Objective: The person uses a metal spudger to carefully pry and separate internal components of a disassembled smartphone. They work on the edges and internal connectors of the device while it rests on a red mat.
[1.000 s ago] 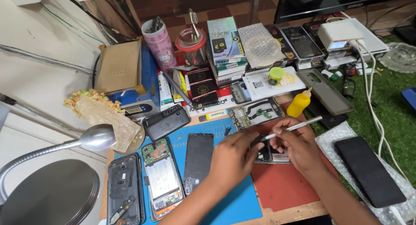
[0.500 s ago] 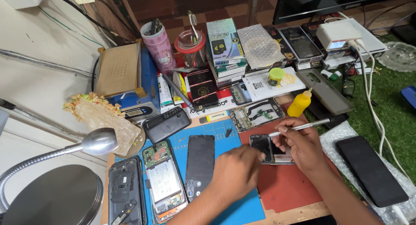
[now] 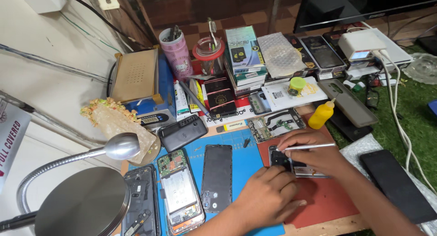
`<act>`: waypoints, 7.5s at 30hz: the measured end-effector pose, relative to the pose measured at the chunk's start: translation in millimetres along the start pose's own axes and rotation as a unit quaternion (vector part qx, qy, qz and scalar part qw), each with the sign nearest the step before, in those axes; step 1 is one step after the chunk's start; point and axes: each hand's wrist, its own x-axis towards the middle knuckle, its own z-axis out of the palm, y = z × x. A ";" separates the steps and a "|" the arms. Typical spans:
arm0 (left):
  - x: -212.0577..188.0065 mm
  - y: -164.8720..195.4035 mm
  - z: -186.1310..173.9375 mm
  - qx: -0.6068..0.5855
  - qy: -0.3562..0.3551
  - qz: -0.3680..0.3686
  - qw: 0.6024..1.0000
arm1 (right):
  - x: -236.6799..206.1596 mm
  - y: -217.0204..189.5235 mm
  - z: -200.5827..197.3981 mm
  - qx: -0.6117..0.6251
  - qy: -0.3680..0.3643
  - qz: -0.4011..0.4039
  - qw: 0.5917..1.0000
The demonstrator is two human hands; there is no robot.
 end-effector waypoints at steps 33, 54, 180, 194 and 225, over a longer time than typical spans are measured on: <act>-1.1 -0.1 18.7 0.017 -0.042 -0.046 0.998 | -4.6 17.6 20.0 0.025 0.085 0.034 0.995; 2.0 4.6 12.7 0.024 -0.061 -0.045 0.997 | -5.1 23.9 14.3 0.059 0.044 0.011 0.997; 1.2 1.9 16.2 0.020 -0.045 -0.045 0.998 | -5.7 -9.7 20.4 -0.032 0.071 0.021 0.997; 1.7 2.1 15.5 0.016 -0.044 -0.045 0.998 | -5.1 -20.0 23.5 -0.069 0.091 -0.010 0.993; 0.8 2.1 16.0 0.022 -0.040 -0.045 0.998 | -7.8 -30.6 29.0 -0.122 0.140 -0.106 0.977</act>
